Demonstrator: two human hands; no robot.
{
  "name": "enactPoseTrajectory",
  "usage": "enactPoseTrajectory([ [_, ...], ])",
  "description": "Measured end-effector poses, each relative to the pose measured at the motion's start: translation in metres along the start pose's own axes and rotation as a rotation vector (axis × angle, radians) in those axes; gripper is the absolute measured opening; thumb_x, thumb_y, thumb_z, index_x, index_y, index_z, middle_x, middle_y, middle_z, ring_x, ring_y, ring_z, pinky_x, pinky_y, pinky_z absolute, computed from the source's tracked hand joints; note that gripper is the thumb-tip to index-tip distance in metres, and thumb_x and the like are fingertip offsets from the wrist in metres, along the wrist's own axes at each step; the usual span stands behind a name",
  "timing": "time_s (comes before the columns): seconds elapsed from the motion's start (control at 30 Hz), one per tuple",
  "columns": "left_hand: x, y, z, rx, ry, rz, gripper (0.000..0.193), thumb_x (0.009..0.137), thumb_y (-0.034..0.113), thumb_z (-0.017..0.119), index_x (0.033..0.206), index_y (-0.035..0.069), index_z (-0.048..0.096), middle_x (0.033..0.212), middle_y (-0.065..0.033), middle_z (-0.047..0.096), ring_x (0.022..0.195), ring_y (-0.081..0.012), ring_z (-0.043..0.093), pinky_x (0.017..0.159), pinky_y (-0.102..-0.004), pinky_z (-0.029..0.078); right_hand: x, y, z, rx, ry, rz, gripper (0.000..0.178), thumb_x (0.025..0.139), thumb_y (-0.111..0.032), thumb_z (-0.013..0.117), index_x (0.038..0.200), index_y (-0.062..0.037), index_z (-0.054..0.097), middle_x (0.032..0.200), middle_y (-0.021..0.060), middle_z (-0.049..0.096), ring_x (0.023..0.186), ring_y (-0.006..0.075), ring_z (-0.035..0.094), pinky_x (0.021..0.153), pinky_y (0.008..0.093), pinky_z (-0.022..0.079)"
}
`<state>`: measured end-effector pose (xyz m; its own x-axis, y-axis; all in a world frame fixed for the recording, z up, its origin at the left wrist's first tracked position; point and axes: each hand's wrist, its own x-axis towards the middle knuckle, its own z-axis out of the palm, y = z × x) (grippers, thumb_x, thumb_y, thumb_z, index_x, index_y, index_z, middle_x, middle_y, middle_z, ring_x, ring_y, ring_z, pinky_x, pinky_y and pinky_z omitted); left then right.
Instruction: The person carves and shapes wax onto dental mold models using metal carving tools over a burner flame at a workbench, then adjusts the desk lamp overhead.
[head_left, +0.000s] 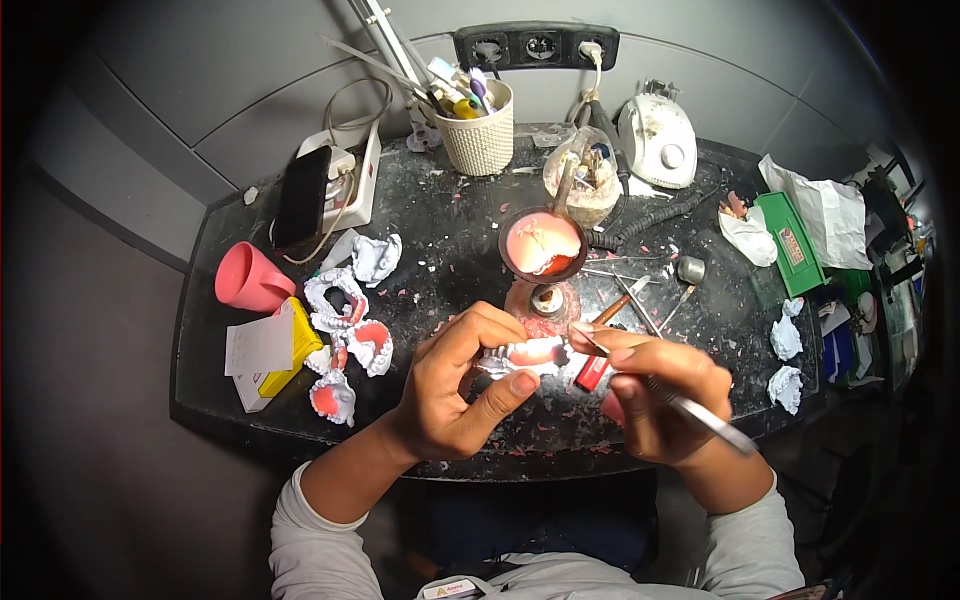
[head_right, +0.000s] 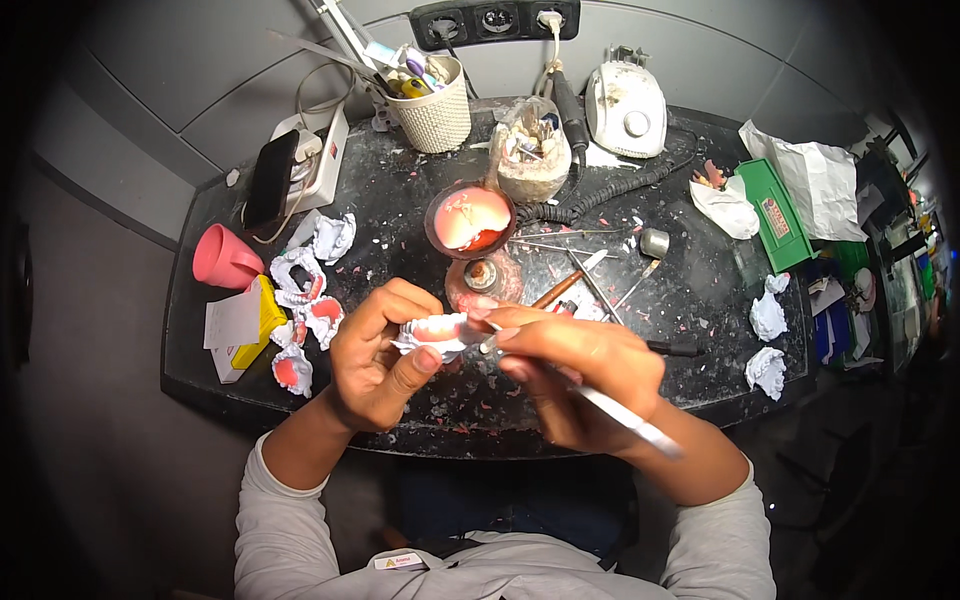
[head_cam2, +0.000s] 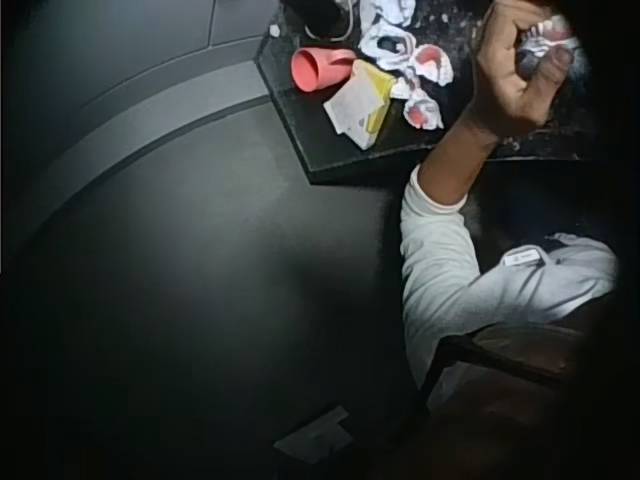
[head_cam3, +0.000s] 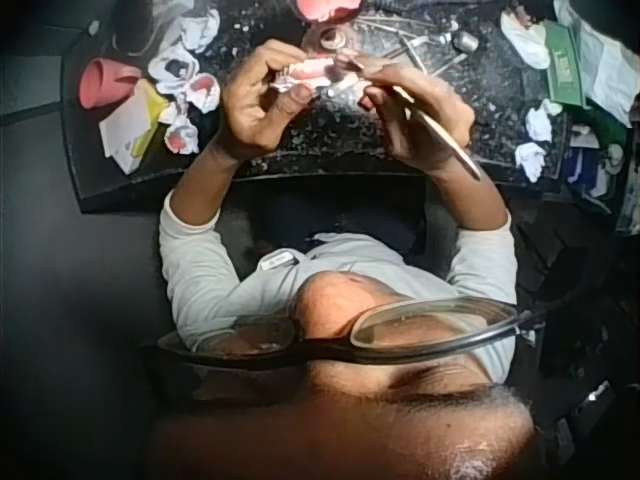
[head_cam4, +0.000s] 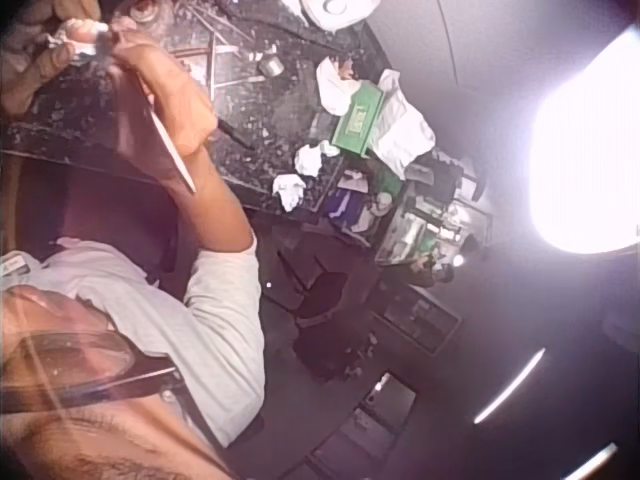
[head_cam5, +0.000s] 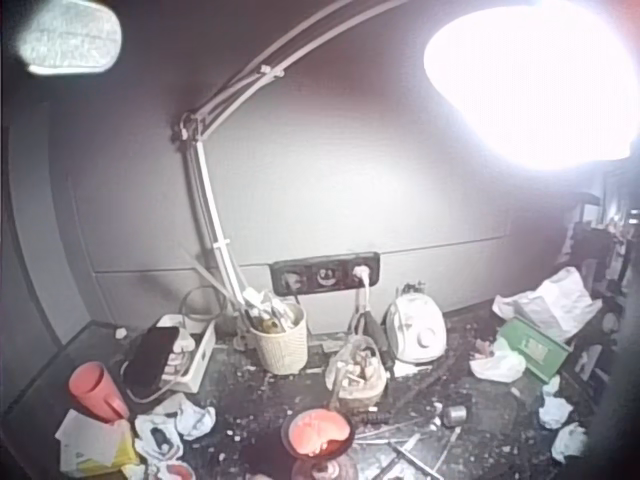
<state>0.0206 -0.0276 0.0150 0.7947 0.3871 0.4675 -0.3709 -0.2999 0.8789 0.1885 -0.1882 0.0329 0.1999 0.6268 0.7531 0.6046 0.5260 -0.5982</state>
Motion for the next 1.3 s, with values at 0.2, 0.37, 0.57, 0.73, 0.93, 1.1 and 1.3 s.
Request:
enactPoseTrajectory([
  [0.2,0.002,-0.002,0.000,0.049,0.027,0.056,0.022,0.090,0.009,0.076,0.098,-0.003,0.060,0.098,-0.0175,0.066,0.084,-0.0221,0.064,0.075,-0.0318,0.051,0.006,-0.006,0.006,-0.199,-0.112,-0.102,0.029,0.082,0.006,0.078,0.110,0.0050,0.072,0.116,0.0225,0.071,0.108,0.0344,0.073,0.080,0.0358,0.063],
  [0.37,0.001,-0.004,0.000,0.079,0.026,0.087,0.022,0.090,0.009,0.077,0.098,-0.003,0.060,0.097,-0.0173,0.066,0.082,-0.0206,0.064,0.072,-0.0302,0.051,0.006,-0.006,0.006,-0.205,-0.135,-0.123,0.029,0.082,0.005,0.078,0.109,0.0057,0.072,0.112,0.0210,0.072,0.105,0.0350,0.074,0.081,0.0372,0.064],
  [0.57,0.000,-0.005,0.001,0.084,0.031,0.069,0.023,0.090,0.010,0.077,0.098,-0.003,0.061,0.095,-0.0159,0.067,0.080,-0.0194,0.064,0.071,-0.0297,0.051,0.007,-0.008,0.007,-0.206,-0.118,-0.115,0.028,0.081,0.006,0.078,0.109,0.0066,0.072,0.110,0.0209,0.072,0.104,0.0353,0.074,0.081,0.0375,0.064],
  [0.73,0.000,-0.004,-0.001,0.164,0.013,0.076,0.024,0.089,0.010,0.079,0.098,-0.003,0.061,0.094,-0.0154,0.067,0.078,-0.0201,0.065,0.069,-0.0301,0.051,0.006,-0.008,0.008,-0.237,-0.128,-0.122,0.026,0.082,0.006,0.077,0.108,0.0077,0.072,0.111,0.0221,0.072,0.103,0.0350,0.074,0.079,0.0373,0.063],
  [0.93,0.001,-0.005,0.001,0.290,0.012,0.155,0.025,0.087,0.010,0.080,0.098,-0.003,0.062,0.094,-0.0171,0.067,0.080,-0.0244,0.067,0.071,-0.0324,0.054,0.001,0.000,0.009,-0.281,-0.132,-0.151,0.021,0.087,0.010,0.069,0.108,0.0103,0.069,0.109,0.0245,0.072,0.097,0.0330,0.075,0.075,0.0349,0.063],
  [1.1,0.003,-0.002,0.000,0.398,0.004,0.240,0.027,0.086,0.009,0.081,0.099,-0.004,0.062,0.094,-0.0183,0.067,0.082,-0.0260,0.069,0.073,-0.0331,0.055,-0.006,0.004,0.009,-0.042,0.036,-0.017,0.026,0.095,0.004,0.064,0.119,0.0107,0.060,0.113,0.0279,0.071,0.097,0.0326,0.075,0.077,0.0322,0.061],
  [1.3,0.001,-0.005,0.001,0.378,0.015,0.234,0.028,0.085,0.009,0.082,0.097,-0.005,0.061,0.093,-0.0186,0.066,0.081,-0.0253,0.068,0.071,-0.0322,0.055,0.006,-0.003,0.009,-0.157,-0.046,-0.125,0.011,0.096,0.005,0.059,0.105,0.0094,0.063,0.101,0.0279,0.072,0.097,0.0377,0.075,0.084,0.0411,0.062],
])
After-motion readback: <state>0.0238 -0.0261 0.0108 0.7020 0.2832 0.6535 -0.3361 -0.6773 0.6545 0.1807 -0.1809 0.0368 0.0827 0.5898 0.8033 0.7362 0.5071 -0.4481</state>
